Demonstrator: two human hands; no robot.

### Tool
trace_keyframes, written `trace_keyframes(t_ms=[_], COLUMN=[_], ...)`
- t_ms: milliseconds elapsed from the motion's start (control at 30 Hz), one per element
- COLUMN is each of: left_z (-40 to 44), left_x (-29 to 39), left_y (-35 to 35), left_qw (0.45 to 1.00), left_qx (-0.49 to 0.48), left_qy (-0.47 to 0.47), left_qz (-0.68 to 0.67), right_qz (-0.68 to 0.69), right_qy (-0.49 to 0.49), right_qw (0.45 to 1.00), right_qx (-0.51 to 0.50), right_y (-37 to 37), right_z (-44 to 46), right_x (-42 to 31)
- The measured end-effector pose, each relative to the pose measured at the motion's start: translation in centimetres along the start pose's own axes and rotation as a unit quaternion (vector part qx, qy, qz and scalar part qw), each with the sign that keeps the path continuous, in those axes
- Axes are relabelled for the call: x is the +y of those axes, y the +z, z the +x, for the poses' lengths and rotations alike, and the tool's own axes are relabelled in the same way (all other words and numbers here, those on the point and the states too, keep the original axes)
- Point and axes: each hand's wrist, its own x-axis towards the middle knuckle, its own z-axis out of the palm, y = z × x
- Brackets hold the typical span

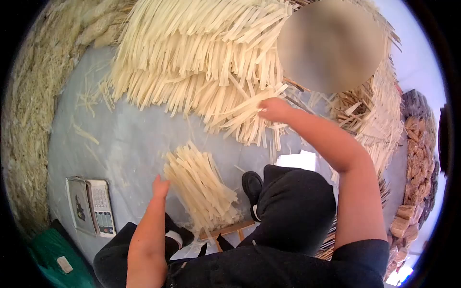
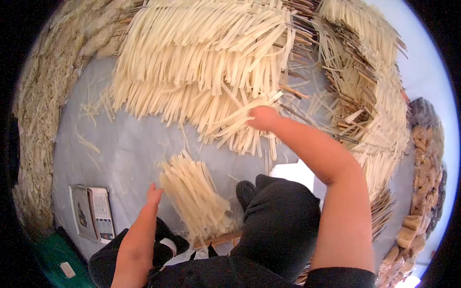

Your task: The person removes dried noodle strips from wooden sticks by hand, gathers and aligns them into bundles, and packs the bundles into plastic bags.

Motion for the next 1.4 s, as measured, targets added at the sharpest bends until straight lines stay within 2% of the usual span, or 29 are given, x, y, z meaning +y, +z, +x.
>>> trace_keyframes(t_ms=[33,100,133,200,300,333,400,533,600,633,700,900,1033,1100,1133,1200,1233,1300,1333,1400], left_z=[0.0,-1.4,-2.4,-4.4,-5.7,-5.8,-6.2,-6.0,-4.8,-4.4,-3.5,-0.9,-1.8,-2.2,-2.7,-3.8,-4.2,-5.4,-5.8,-6.6], left_x=[1.2,5.3,7.5,11.7,15.1,15.9,17.2,19.9,20.4,21.3,23.7,29.8,29.9,27.9,27.2,25.6,24.4,23.2,21.8,21.3], left_y=[-0.6,-3.0,-3.9,-4.7,-4.2,-3.7,-2.6,0.3,1.8,2.4,3.3,5.4,5.8,5.4,4.9,3.0,1.6,-1.9,-3.5,-6.1], left_qw=[1.0,0.981,0.982,0.965,0.962,0.962,0.963,0.969,0.968,0.968,0.973,0.961,0.959,0.954,0.955,0.95,0.946,0.946,0.945,0.949], left_qx=[0.003,-0.113,-0.11,-0.151,-0.175,-0.172,-0.182,-0.169,-0.205,-0.204,-0.199,-0.176,-0.215,-0.256,-0.258,-0.28,-0.299,-0.316,-0.319,-0.31], left_qy=[0.003,-0.149,-0.148,-0.191,-0.181,-0.183,-0.155,-0.1,-0.056,-0.059,0.034,0.101,0.087,0.073,0.054,0.043,0.05,0.066,0.062,0.05], left_qz=[0.004,-0.052,-0.045,-0.101,-0.109,-0.105,-0.129,-0.148,-0.13,-0.131,-0.109,-0.186,-0.166,-0.137,-0.14,-0.13,-0.115,-0.037,-0.037,0.005], right_qz=[0.037,0.109,0.117,0.048,0.114,0.119,0.191,0.232,0.184,0.184,0.153,0.137,0.148,0.159,0.159,0.092,0.09,0.025,0.023,0.016], right_qy=[0.068,0.2,0.2,0.261,0.24,0.24,0.257,0.266,0.192,0.19,0.217,0.237,0.25,0.328,0.331,0.317,0.319,0.27,0.27,0.246], right_qw=[0.996,0.967,0.966,0.943,0.946,0.946,0.947,0.935,0.948,0.948,0.95,0.95,0.949,0.928,0.927,0.944,0.943,0.96,0.959,0.969], right_qx=[0.038,0.117,0.117,0.203,0.186,0.185,0.028,-0.04,0.177,0.175,0.163,0.151,0.125,0.08,0.08,0.019,0.022,-0.075,-0.078,0.021], right_y=[0.4,1.4,2.3,4.6,8.0,6.9,1.9,2.1,4.0,4.0,3.5,4.5,2.6,1.7,2.1,2.9,2.5,1.5,0.7,-2.4], right_z=[-0.7,-1.3,-1.3,-0.8,1.6,2.0,1.8,2.9,1.6,0.9,-0.4,-1.7,-0.3,0.9,1.1,2.1,2.4,3.4,3.9,5.6], right_x=[3.5,8.7,10.6,13.4,14.9,14.4,11.4,10.0,8.1,7.1,5.2,4.0,9.3,12.1,12.8,14.1,14.4,14.4,14.3,13.8])
